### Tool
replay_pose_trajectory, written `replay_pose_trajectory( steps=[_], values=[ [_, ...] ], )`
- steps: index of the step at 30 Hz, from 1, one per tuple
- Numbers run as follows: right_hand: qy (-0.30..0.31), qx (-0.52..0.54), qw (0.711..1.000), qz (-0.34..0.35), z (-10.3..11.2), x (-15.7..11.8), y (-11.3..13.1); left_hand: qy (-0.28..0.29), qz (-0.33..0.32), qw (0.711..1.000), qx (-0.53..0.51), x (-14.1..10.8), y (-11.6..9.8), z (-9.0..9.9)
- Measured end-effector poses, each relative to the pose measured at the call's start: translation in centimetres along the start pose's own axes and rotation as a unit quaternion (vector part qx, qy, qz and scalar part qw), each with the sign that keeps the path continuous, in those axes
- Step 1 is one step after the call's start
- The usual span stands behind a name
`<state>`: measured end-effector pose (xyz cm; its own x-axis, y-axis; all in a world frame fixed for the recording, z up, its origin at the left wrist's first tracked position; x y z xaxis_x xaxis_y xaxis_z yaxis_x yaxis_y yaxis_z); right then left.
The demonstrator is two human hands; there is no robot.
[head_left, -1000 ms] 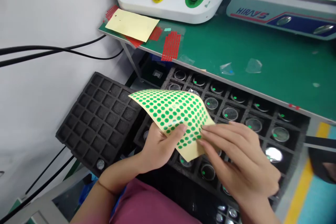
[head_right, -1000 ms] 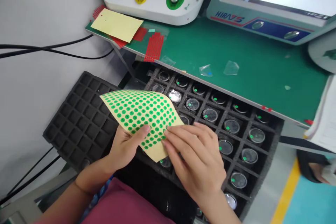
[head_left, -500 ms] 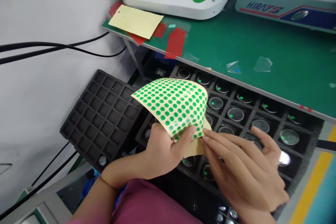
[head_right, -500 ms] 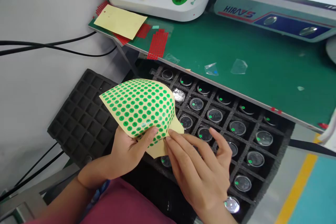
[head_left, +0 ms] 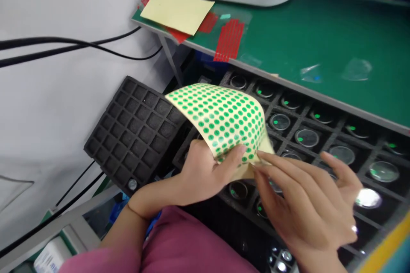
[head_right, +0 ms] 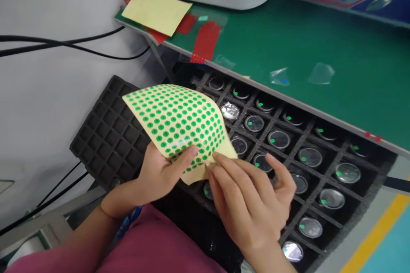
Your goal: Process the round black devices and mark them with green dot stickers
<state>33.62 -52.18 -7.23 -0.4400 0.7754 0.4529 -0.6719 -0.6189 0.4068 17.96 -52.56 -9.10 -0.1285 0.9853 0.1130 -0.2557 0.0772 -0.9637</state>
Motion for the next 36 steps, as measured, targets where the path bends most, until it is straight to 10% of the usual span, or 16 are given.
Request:
replay_pose_trajectory(
  steps=[6, 11, 21, 31, 36],
  values=[
    [0.101, 0.182, 0.965, -0.16, -3.8, 0.5, -1.3, -0.366, -0.007, 0.927, -0.076, -0.5, 4.7, 10.3],
    [0.333, 0.249, 0.9, -0.131, -11.0, -1.1, -0.3, -0.447, -0.057, 0.889, -0.08, -1.5, 6.1, 13.5],
    [0.376, 0.109, 0.917, -0.076, -12.9, -2.5, 2.1, -0.438, -0.046, 0.888, -0.133, -2.2, 6.9, 11.3],
    [0.249, 0.047, 0.963, -0.089, -13.4, -3.1, 3.1, -0.331, -0.008, 0.929, -0.164, -2.5, 7.4, 8.4],
    [0.109, 0.162, 0.974, -0.115, -9.4, -1.8, 1.8, -0.2, -0.027, 0.973, -0.11, -2.6, 5.7, 6.8]
  ],
)
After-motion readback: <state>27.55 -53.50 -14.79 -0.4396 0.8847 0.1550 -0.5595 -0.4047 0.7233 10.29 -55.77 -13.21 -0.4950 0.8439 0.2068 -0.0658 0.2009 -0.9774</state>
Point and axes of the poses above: each hand's wrist, its own x-axis towards the middle knuckle, its own z-axis out of the back of the hand, y = z × x, the point moved 4 cm from there along x, towards the middle knuckle, and after that the axes turned 12 degrees about -z, right-handed, at the moved point
